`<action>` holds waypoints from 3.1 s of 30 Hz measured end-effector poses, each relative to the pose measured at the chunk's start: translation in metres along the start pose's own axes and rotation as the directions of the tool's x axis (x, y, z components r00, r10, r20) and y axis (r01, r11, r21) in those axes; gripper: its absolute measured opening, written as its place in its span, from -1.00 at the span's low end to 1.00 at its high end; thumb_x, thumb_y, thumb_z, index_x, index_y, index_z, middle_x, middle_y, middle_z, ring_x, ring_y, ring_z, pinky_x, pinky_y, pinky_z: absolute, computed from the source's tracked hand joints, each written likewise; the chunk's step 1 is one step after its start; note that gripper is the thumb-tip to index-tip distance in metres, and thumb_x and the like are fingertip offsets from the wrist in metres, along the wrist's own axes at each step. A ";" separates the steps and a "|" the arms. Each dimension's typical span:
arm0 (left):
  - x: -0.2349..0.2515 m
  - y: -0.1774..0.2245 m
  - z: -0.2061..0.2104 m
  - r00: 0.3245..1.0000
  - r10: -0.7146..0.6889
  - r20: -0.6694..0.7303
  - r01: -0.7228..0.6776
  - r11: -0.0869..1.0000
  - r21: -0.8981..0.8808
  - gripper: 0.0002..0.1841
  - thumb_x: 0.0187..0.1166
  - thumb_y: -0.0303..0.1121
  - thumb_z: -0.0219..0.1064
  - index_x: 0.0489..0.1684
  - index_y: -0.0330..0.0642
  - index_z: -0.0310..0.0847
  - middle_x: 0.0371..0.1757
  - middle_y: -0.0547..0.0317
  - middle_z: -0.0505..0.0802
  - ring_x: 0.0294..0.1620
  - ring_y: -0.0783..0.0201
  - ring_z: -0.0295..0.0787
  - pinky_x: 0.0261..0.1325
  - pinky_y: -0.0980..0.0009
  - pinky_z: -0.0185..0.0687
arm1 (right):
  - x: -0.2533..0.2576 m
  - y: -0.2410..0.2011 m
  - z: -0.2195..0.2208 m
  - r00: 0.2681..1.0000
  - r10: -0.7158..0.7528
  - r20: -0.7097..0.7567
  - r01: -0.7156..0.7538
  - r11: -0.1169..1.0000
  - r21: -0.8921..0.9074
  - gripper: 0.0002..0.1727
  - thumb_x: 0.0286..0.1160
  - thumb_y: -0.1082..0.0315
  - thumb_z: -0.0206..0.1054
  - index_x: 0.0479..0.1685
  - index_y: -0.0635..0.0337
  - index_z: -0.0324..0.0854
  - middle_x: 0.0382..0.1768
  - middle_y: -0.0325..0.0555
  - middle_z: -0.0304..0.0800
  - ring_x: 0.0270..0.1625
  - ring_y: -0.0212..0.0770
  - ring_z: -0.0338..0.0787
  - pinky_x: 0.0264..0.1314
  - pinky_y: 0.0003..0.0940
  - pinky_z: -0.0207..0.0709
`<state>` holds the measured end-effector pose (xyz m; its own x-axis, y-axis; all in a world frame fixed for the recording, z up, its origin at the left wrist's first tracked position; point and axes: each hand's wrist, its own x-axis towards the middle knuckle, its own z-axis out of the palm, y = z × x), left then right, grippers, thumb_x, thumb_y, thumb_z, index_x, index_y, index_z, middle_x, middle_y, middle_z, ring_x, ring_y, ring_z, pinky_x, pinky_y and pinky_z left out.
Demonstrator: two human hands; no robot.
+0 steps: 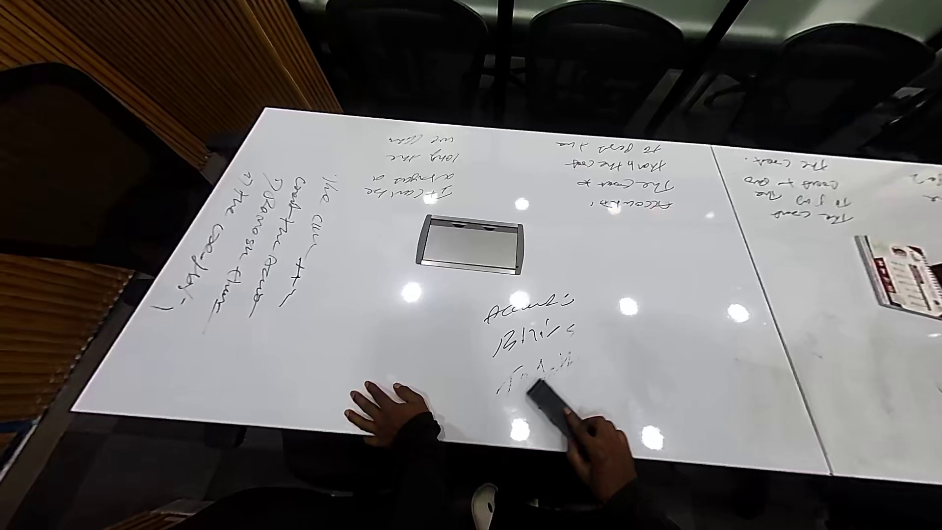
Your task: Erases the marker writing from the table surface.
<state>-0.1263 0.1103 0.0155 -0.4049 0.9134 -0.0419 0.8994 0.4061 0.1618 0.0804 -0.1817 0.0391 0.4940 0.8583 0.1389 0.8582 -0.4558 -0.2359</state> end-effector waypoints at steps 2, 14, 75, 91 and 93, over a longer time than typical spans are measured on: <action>0.000 0.000 -0.001 1.000 -0.001 0.006 0.001 1.000 -0.004 -0.37 0.75 0.07 -0.02 0.82 0.13 0.28 0.92 0.13 0.16 0.94 -0.15 -0.14 0.61 -0.40 0.16 | 0.003 0.026 -0.004 0.997 0.067 -0.039 -0.068 0.997 -0.022 -0.40 0.24 0.01 0.30 0.38 -0.14 0.79 -0.24 0.06 0.82 -0.29 0.08 0.81 -0.39 0.02 0.61; 0.001 0.001 -0.004 1.000 0.000 0.029 0.000 1.000 -0.013 -0.36 0.76 0.07 -0.03 0.83 0.11 0.26 0.92 0.10 0.15 0.94 -0.17 -0.16 0.64 -0.43 0.10 | 0.016 -0.024 -0.009 0.990 0.096 0.098 -0.101 0.994 0.044 -0.35 0.25 0.05 0.39 0.41 0.12 0.74 -0.26 0.17 0.80 -0.30 0.16 0.83 -0.32 0.09 0.69; 0.000 0.000 -0.003 0.999 0.011 0.031 -0.011 1.000 -0.027 -0.36 0.77 0.07 -0.05 0.84 0.09 0.24 0.93 0.10 0.12 0.94 -0.16 -0.17 0.65 -0.42 0.08 | -0.035 0.045 -0.037 0.981 0.181 0.069 -0.171 0.976 -0.137 -0.29 0.20 0.02 0.39 0.40 0.25 0.72 -0.30 0.24 0.79 -0.38 0.22 0.82 -0.39 0.17 0.64; 0.001 0.004 0.004 1.000 0.011 0.017 -0.012 0.996 0.088 -0.36 0.79 0.05 -0.11 0.87 0.11 0.16 0.93 0.05 0.09 0.93 -0.22 -0.19 0.58 -0.48 0.15 | 0.027 -0.098 -0.010 0.860 -0.230 0.455 0.202 0.973 0.110 -0.38 0.55 0.14 0.25 0.70 -0.24 0.47 0.03 0.16 0.77 0.05 0.17 0.80 -0.02 0.07 0.64; 0.001 0.004 0.005 1.000 0.011 0.008 -0.011 0.996 0.086 -0.36 0.78 0.05 -0.10 0.86 0.11 0.17 0.94 0.06 0.09 0.93 -0.22 -0.18 0.57 -0.48 0.17 | 0.034 -0.098 -0.008 0.872 -0.228 0.433 0.210 0.974 0.090 -0.39 0.54 0.13 0.23 0.67 -0.30 0.49 0.01 0.11 0.78 0.02 0.14 0.80 -0.05 0.06 0.62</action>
<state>-0.1229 0.1129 0.0113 -0.3940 0.9179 -0.0482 0.9148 0.3966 0.0766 0.0139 -0.1101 0.0749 0.1748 0.9545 -0.2417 0.9268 -0.2424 -0.2869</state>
